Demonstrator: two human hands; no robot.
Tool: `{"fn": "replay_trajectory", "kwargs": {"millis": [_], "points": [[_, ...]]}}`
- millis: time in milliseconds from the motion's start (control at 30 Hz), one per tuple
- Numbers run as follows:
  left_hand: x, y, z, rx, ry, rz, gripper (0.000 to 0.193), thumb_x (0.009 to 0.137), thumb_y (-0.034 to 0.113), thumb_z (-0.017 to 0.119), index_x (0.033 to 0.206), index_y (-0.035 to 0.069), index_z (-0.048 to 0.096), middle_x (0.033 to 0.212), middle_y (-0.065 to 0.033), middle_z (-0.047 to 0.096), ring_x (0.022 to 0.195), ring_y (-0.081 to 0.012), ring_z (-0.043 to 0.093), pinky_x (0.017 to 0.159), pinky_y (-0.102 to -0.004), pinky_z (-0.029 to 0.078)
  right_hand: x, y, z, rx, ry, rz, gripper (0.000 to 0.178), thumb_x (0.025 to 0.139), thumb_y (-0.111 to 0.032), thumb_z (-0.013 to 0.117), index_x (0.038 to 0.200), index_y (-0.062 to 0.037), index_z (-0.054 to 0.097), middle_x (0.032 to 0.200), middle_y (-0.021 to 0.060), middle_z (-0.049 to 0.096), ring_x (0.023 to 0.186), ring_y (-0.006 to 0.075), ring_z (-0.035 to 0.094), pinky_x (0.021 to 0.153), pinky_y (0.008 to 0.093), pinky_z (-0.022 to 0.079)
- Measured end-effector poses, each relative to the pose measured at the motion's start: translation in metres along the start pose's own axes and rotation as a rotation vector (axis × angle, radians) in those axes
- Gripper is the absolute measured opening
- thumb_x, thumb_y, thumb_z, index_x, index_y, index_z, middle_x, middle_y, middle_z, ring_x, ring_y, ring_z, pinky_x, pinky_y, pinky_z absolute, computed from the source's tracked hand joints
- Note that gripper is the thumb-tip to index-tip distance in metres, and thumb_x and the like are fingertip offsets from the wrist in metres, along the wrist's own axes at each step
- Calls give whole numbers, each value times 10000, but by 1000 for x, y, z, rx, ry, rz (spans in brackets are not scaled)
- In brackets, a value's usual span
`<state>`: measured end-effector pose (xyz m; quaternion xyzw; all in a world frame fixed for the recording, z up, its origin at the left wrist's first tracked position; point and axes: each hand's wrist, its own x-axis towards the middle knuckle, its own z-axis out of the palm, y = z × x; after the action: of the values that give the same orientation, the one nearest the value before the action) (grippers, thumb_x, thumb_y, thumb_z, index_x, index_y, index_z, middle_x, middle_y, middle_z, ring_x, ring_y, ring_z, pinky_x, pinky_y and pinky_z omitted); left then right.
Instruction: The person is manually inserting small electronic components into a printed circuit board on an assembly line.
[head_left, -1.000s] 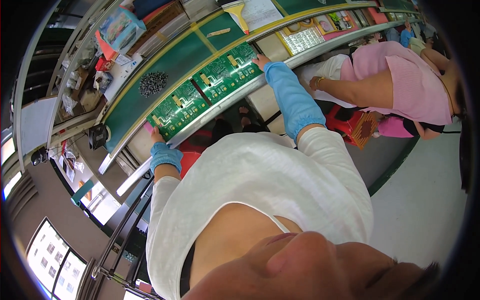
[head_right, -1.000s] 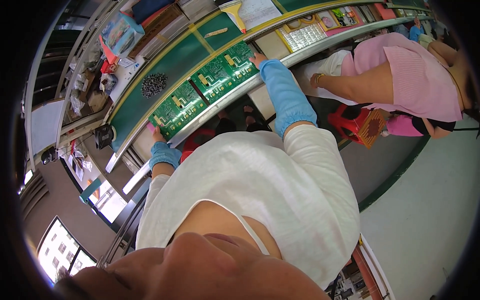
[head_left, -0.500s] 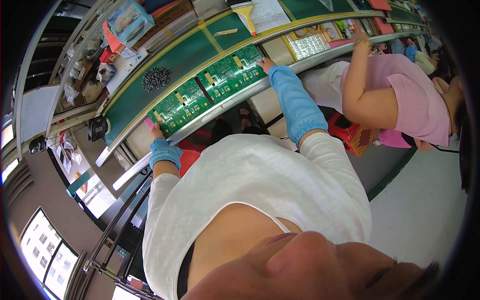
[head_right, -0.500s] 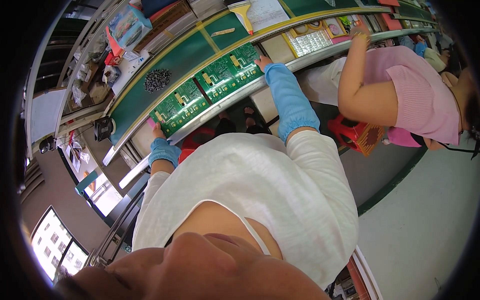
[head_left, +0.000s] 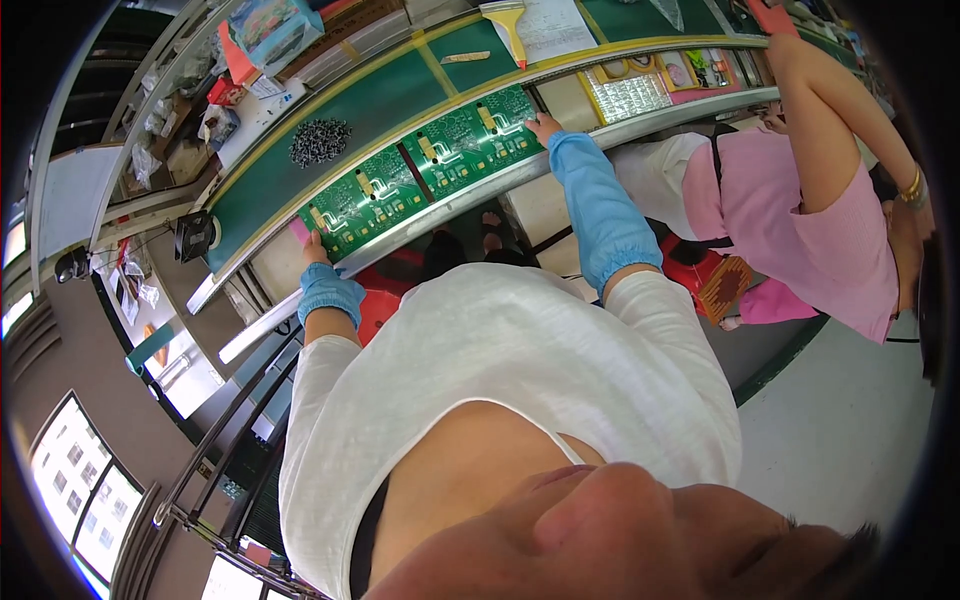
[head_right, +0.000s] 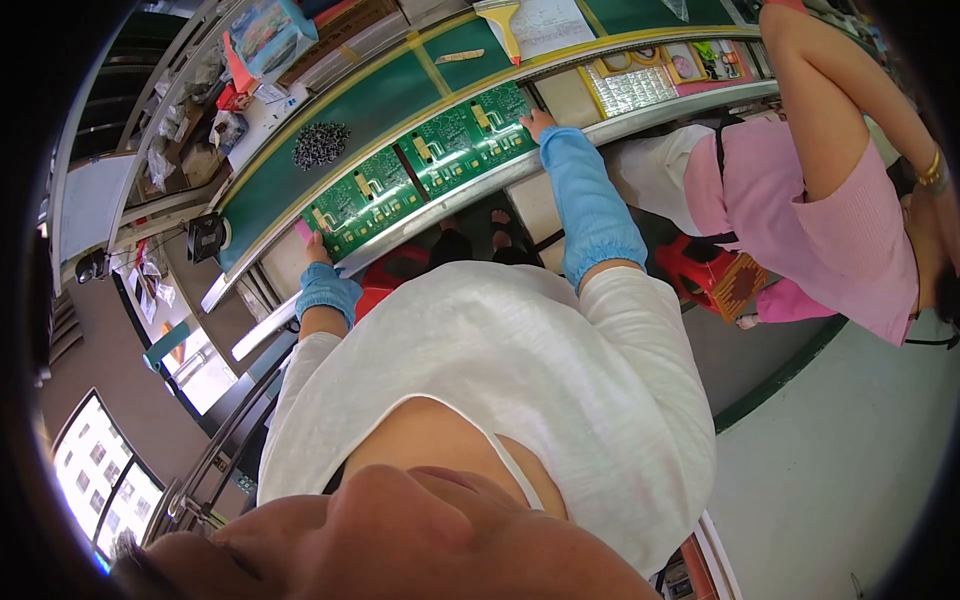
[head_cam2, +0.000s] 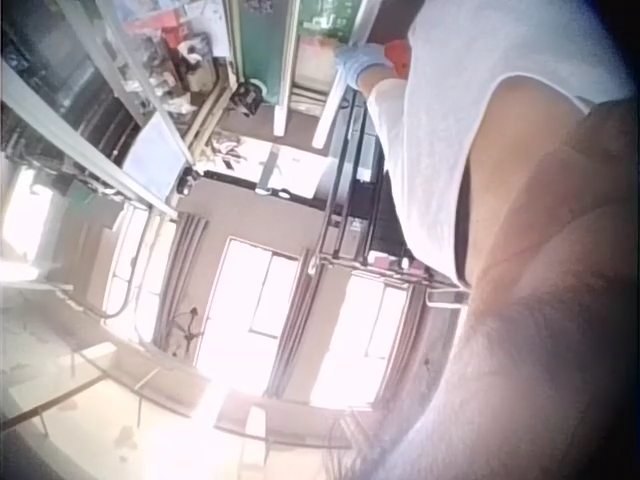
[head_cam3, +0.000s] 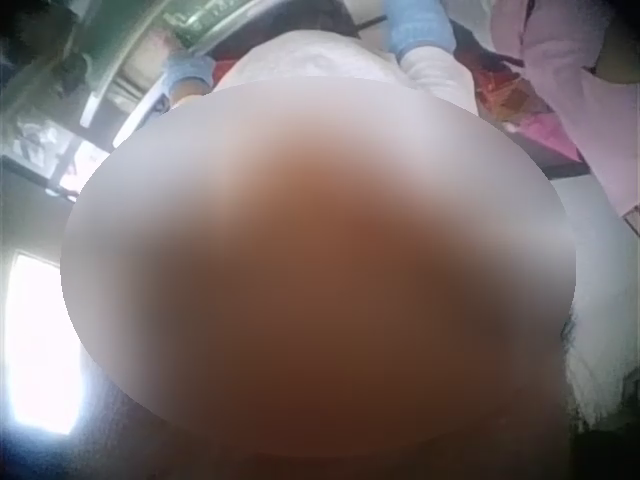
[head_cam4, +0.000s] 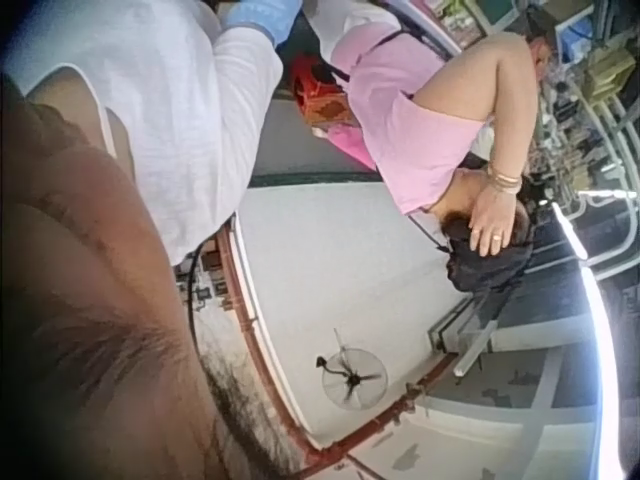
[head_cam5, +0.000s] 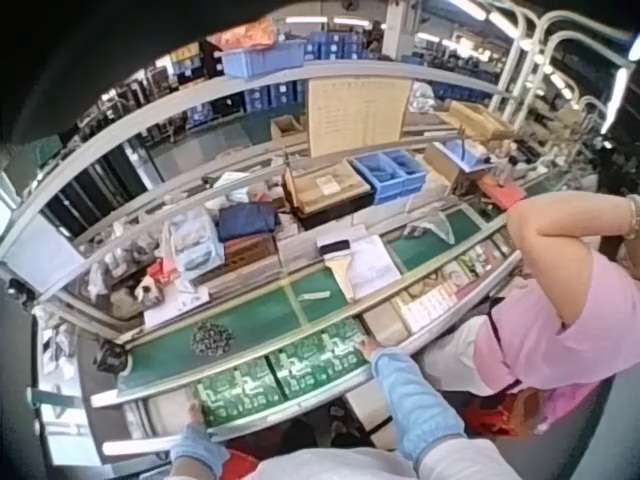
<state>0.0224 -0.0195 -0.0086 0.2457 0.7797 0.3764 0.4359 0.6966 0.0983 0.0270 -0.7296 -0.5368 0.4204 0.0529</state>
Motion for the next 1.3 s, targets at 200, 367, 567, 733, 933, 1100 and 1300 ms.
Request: {"fn": "replay_trajectory", "kwargs": {"millis": [200, 367, 567, 733, 933, 1100, 1300], "points": [[1, 0, -5, -59, 0, -22, 419, 1010, 354, 600, 1161, -27, 689, 994, -96, 718, 836, -181, 636, 782, -342, 520, 1, -2, 3, -12, 15, -17, 824, 944, -567, 548, 1442, 78, 426, 1471, 265, 469, 1382, 379, 438, 1160, 392, 335], [1, -5, -1, 6, 3, -20, 418, 1009, 351, 602, 1166, -27, 687, 1001, -95, 717, 847, -183, 634, 785, -347, 516, 0, 0, 1, -28, -7, -8, 812, 950, -562, 543, 1444, 71, 427, 1468, 261, 475, 1377, 379, 444, 1156, 392, 340], [8, -9, -4, -53, -6, -4, 388, 1019, 340, 590, 1180, -5, 666, 979, -77, 715, 807, -180, 641, 763, -343, 535, 4, 1, 2, -33, 5, -22, 805, 953, -561, 540, 1437, 74, 434, 1460, 264, 483, 1368, 381, 454, 1149, 392, 348], [10, -4, -8, 46, 18, 10, 418, 1018, 363, 584, 1186, -10, 670, 1005, -83, 715, 843, -187, 644, 787, -346, 527, 3, -2, 1, -37, 30, -41, 807, 953, -562, 536, 1434, 78, 435, 1455, 268, 486, 1366, 383, 455, 1146, 392, 350], [-5, 2, 5, 35, -13, -18, 434, 1013, 376, 585, 1198, -8, 670, 1018, -81, 714, 864, -189, 647, 800, -343, 523, 8, 11, 4, -104, -23, -29, 770, 954, -566, 526, 1386, 70, 487, 1407, 279, 522, 1319, 410, 490, 1115, 417, 383], [4, -4, -6, 31, 12, 1, 424, 1012, 369, 590, 1198, -3, 674, 1017, -84, 715, 875, -188, 648, 806, -345, 523, 14, 9, 11, -127, 89, -102, 724, 957, -565, 516, 1322, 60, 532, 1322, 282, 582, 1241, 427, 544, 1059, 446, 427], [1, -5, 0, 42, 33, -12, 399, 1005, 337, 612, 1180, -14, 686, 1012, -92, 722, 871, -191, 648, 806, -351, 524, 14, 14, 9, -99, 5, -73, 735, 956, -573, 515, 1321, 65, 529, 1313, 286, 586, 1235, 430, 548, 1054, 448, 432]]}}
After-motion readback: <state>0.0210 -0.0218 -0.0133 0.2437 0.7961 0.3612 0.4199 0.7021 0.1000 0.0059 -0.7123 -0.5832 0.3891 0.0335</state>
